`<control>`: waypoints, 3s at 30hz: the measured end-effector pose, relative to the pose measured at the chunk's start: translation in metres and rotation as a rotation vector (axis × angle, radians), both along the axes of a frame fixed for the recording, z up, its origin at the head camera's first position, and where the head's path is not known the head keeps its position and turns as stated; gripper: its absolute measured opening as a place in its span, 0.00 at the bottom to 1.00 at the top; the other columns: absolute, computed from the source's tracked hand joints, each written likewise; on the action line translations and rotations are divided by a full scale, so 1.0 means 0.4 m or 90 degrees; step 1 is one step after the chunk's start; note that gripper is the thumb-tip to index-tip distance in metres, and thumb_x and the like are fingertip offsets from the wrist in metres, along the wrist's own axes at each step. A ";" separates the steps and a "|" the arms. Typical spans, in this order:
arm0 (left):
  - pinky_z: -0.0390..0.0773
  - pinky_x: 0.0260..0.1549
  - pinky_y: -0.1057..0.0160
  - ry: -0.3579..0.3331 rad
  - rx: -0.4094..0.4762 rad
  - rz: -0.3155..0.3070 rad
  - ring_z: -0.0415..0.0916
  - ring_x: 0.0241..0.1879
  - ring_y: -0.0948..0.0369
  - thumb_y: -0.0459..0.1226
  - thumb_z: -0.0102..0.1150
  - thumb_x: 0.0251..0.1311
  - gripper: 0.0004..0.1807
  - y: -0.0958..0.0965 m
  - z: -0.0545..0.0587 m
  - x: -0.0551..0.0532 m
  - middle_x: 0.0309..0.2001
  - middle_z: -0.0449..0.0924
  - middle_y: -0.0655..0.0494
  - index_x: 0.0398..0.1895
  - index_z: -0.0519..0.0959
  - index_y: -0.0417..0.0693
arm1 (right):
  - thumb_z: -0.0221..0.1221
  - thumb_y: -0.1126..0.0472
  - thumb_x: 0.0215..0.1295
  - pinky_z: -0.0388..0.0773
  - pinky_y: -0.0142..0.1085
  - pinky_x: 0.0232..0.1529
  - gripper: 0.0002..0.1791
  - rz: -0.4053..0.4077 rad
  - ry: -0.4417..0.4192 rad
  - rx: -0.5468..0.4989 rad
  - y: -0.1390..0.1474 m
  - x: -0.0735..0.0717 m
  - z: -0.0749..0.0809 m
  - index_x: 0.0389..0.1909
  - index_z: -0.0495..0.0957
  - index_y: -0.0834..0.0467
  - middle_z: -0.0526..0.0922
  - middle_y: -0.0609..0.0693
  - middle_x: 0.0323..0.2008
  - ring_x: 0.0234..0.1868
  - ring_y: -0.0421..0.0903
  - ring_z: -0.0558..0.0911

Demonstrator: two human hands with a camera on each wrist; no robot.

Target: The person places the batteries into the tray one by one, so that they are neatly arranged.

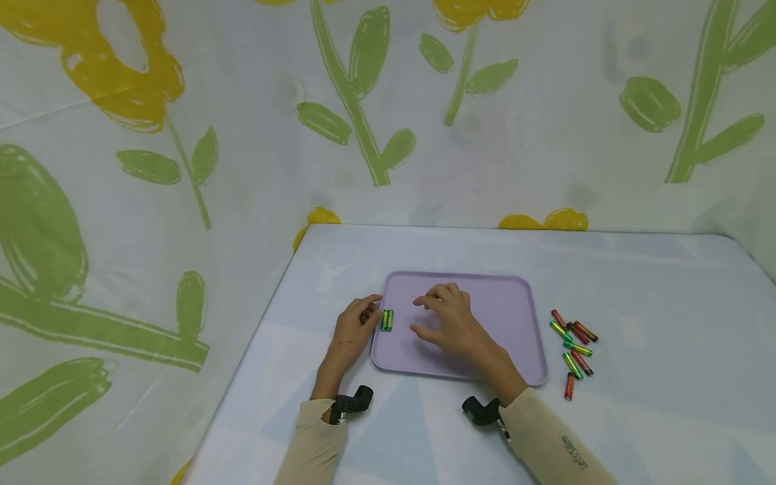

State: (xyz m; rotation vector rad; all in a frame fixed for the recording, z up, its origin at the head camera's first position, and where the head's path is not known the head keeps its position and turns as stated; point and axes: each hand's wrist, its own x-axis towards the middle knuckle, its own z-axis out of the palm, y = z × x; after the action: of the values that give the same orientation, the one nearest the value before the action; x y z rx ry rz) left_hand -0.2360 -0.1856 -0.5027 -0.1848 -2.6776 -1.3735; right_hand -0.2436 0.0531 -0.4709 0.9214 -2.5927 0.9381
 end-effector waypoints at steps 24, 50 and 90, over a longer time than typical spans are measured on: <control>0.76 0.44 0.59 -0.005 0.020 -0.005 0.74 0.42 0.60 0.35 0.57 0.71 0.18 0.006 0.013 0.003 0.45 0.77 0.53 0.63 0.78 0.47 | 0.75 0.58 0.53 0.59 0.52 0.49 0.20 -0.070 0.023 -0.030 0.196 0.046 -0.013 0.46 0.84 0.59 0.75 0.50 0.40 0.52 0.54 0.68; 0.75 0.41 0.62 0.019 0.021 -0.002 0.73 0.40 0.60 0.34 0.59 0.70 0.18 0.000 0.006 0.015 0.43 0.78 0.53 0.61 0.79 0.45 | 0.76 0.63 0.49 0.59 0.53 0.45 0.19 -0.124 0.081 -0.031 0.338 0.076 -0.012 0.43 0.84 0.59 0.75 0.50 0.38 0.52 0.58 0.69; 0.75 0.42 0.59 -0.016 -0.003 0.003 0.73 0.39 0.60 0.36 0.58 0.71 0.18 0.006 0.012 0.001 0.43 0.77 0.53 0.63 0.78 0.48 | 0.76 0.66 0.44 0.60 0.47 0.41 0.20 -0.120 0.019 0.039 0.549 0.149 -0.006 0.42 0.86 0.59 0.75 0.48 0.39 0.47 0.51 0.68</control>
State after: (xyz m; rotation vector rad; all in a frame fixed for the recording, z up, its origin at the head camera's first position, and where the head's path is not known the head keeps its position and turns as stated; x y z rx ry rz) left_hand -0.2355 -0.1832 -0.4980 -0.1624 -2.6993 -1.3775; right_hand -0.1842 0.2727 -0.4735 0.6836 -2.6397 0.7932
